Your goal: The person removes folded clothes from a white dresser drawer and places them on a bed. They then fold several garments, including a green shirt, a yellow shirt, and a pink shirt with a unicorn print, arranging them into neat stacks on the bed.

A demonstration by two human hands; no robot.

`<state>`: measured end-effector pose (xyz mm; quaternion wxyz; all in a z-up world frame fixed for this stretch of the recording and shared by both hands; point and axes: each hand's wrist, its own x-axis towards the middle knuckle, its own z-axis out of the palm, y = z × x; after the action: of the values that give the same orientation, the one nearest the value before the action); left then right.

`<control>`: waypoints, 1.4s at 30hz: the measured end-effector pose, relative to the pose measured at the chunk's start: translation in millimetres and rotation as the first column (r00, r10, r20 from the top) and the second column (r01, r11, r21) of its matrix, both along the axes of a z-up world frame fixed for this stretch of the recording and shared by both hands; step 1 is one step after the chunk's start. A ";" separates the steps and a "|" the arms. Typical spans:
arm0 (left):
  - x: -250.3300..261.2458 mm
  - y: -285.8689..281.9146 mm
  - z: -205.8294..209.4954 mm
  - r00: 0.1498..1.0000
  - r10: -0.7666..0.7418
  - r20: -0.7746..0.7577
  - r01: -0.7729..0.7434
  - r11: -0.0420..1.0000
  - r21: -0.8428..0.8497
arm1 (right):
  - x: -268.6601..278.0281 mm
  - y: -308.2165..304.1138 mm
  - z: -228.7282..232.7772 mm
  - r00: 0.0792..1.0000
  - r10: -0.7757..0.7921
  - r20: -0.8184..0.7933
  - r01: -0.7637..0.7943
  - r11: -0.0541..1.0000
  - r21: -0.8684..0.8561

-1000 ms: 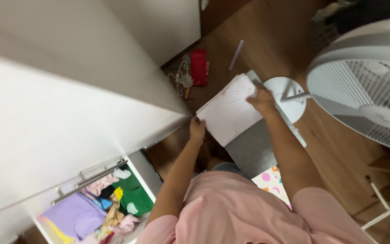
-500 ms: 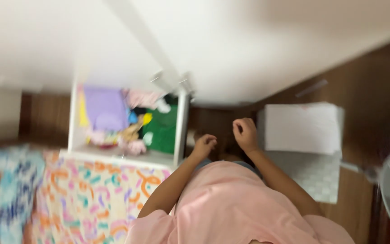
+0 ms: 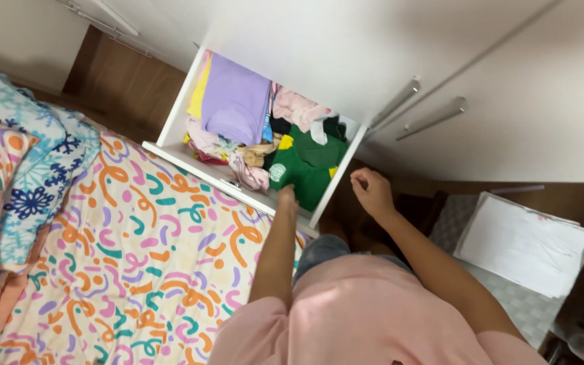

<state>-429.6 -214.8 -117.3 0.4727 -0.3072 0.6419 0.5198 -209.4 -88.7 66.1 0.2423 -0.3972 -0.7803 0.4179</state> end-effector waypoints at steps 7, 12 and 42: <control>-0.2 3.0 -8.2 0.985 0.072 -0.159 -0.075 0.997 -0.014 | -8.4 0.5 -6.7 0.998 -0.043 0.038 0.048 0.990 -0.136; -0.5 -2.4 -8.1 0.977 0.132 -0.167 -0.140 0.989 -0.042 | -15.9 -5.1 -16.6 0.998 -0.069 0.006 0.069 0.983 -0.171; 151.8 63.2 330.9 0.585 -0.790 -0.186 0.662 0.332 0.672 | 219.8 -16.7 -12.9 0.463 -0.846 -0.266 -0.398 0.070 -0.915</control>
<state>-277.8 -151.6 213.6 0.7844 0.1655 0.4269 0.4184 10.4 -105.5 53.2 0.3324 -0.3360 0.0356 0.8805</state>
